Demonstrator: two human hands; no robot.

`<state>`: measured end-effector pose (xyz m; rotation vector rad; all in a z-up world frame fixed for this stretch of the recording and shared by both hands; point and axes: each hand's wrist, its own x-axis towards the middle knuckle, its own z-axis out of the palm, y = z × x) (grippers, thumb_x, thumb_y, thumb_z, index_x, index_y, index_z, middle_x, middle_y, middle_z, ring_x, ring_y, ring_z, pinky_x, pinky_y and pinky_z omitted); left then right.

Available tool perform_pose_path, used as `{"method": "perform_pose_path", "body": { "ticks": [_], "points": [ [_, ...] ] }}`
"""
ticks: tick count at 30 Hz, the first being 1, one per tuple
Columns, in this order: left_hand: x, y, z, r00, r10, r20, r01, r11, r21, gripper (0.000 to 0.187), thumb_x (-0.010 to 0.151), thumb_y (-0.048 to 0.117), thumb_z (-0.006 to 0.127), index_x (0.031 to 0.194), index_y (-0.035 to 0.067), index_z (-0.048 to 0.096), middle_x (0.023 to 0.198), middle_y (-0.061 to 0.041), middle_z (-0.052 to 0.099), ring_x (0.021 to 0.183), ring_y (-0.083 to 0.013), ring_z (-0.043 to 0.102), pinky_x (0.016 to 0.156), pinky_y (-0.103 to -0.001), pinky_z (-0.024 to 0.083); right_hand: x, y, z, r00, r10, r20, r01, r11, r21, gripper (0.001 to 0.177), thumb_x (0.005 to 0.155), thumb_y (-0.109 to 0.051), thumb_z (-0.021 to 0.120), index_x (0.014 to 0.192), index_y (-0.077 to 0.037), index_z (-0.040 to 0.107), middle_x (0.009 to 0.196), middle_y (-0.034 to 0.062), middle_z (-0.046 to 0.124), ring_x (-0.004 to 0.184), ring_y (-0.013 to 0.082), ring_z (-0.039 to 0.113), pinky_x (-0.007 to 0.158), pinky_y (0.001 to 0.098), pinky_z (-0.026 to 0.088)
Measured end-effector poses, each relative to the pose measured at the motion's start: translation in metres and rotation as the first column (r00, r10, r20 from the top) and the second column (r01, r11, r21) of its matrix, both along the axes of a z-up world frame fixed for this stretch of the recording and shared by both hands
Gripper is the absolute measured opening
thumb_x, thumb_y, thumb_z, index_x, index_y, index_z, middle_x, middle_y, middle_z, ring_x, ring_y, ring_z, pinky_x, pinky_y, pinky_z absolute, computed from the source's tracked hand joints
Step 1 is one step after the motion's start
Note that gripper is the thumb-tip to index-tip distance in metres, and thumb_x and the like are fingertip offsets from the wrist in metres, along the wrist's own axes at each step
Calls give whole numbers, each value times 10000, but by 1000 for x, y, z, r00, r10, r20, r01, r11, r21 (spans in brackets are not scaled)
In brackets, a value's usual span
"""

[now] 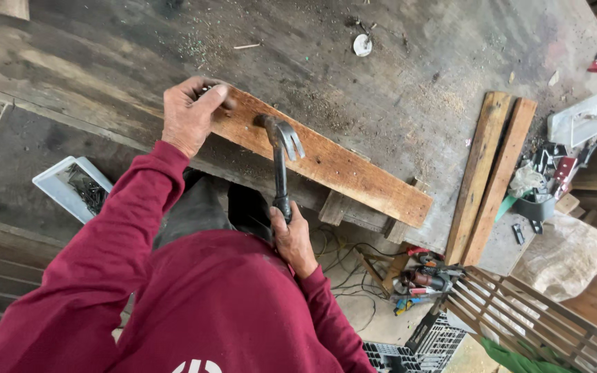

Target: The person hammers nails into wooden planks and joins various wooden blocks and boards together by hand using a hammer.

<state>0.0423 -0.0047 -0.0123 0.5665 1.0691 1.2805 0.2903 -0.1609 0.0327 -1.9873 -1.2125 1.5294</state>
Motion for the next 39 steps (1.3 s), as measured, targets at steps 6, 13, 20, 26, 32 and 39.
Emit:
{"method": "perform_pose_path", "body": {
  "ticks": [6,13,20,26,32,39],
  "points": [
    [-5,-3,12,993,-52,-104,59,996,67,170,978,93,749,1086,-27,694,971,-85,770,866,-83,713,787,-223,581,2,-11,-1,991,-107,-85,96,988,-123,355,941,-410,659,1027,-73,586,632,-17,529,503,85,476,463,276,410],
    [6,-9,7,832,-11,-555,46,998,50,149,939,123,808,1050,24,804,855,-11,735,734,-52,618,654,-216,513,-6,-9,-6,993,-87,-75,82,995,-63,339,968,-387,660,1018,-60,587,651,-31,529,548,77,459,493,275,405],
    [15,-17,-5,716,177,-675,57,949,310,142,1008,157,801,1081,35,789,775,-51,690,634,-114,590,549,-276,473,-11,-10,20,996,-16,93,19,1000,-22,324,959,-374,646,1016,-55,634,638,1,566,582,70,475,528,286,423],
    [14,-24,-10,604,256,-755,126,904,408,125,988,130,808,1082,54,772,862,-84,720,711,-195,666,629,-328,531,-18,3,30,995,31,90,-30,1000,-4,346,994,-360,655,1005,-18,601,677,19,544,638,81,456,569,293,451],
    [7,-15,-5,470,321,-822,180,877,446,107,949,125,811,1043,83,783,870,-60,723,733,-242,667,659,-362,548,-22,12,61,997,-53,52,58,993,-105,321,944,-329,634,974,-12,590,607,40,572,515,145,524,493,340,443],
    [3,-23,-10,552,296,-780,178,872,456,106,969,125,795,1055,86,747,921,-74,728,786,-231,693,684,-350,560,-31,31,78,975,130,180,-125,991,-37,268,978,-321,641,993,-57,594,620,0,601,527,97,571,491,278,460]
  ]
}}
